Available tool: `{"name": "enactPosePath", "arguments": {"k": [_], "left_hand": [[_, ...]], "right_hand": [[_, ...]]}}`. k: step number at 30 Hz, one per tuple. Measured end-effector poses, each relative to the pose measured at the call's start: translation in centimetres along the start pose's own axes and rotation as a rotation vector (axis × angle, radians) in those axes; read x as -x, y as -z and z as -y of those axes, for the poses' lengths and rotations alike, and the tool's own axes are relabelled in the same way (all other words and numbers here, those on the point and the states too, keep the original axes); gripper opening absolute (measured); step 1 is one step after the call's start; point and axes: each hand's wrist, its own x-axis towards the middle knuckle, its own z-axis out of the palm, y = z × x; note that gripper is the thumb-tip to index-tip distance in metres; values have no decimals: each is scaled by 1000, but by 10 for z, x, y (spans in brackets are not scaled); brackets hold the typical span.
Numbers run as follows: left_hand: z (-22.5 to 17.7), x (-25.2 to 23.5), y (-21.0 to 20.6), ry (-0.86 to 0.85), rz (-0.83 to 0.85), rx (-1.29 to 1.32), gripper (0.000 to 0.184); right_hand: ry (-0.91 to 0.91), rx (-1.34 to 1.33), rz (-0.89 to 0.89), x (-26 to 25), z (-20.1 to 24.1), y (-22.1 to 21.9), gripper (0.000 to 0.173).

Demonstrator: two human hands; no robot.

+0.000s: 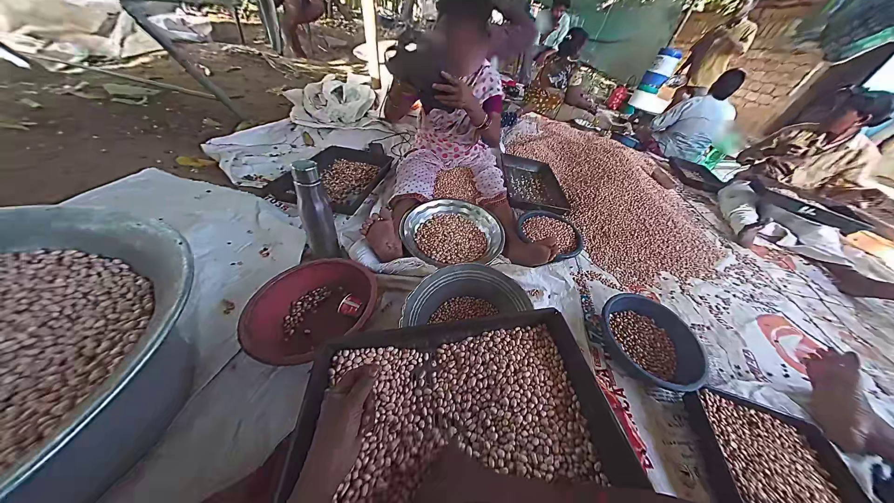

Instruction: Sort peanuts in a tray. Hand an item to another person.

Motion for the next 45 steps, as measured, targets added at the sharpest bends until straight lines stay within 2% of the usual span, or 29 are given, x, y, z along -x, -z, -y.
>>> {"name": "enactPosePath", "arguments": {"k": [3,5,7,9,11,16,19,22,25,27,29,32,35,38,41,43,45], "left_hand": [[-8,3,-2,-44,32,-110,10],[-11,6,0,-92,114,-313,11],[-20,9,1,-80,223,-635,22],[-28,11,-2,-19,356,-902,29],[-31,13,-7,23,465,-1072,33],[-26,14,-15,68,569,-1297,40],[-26,11,-14,79,516,-1215,40],[-27,11,-7,15,349,-1023,36],[-28,10,1,-133,150,-772,28],[-25,9,4,-164,72,-624,23],[-24,6,5,-165,38,-506,20],[-23,7,6,-158,57,-437,18],[-21,6,4,-151,92,-393,16],[-18,6,3,-141,121,-358,16],[-16,7,3,-130,127,-341,15],[-12,8,1,-131,118,-320,16],[-11,18,-6,-118,112,-283,16]], "right_hand": [[-236,94,2,47,-41,32,21],[-371,174,-179,69,-68,46,20],[-451,204,-340,79,-85,58,19],[-451,223,-459,75,-89,63,18],[-438,186,-499,59,-80,67,17],[-331,121,-489,9,-64,52,17],[-234,80,-486,-19,-59,42,18],[-174,104,-493,-49,-56,38,17],[-438,-40,-150,-83,-52,64,35],[-472,-97,-138,-99,-59,53,40],[-324,-100,-243,-101,-51,27,36],[-66,-79,-224,-65,-26,-5,30],[15,16,-187,-18,-31,-11,26],[-96,193,-290,10,-58,3,16],[-253,230,-414,15,-72,28,22],[-367,-18,-425,12,-60,48,29],[-478,-435,-434,8,-44,58,34]]}}
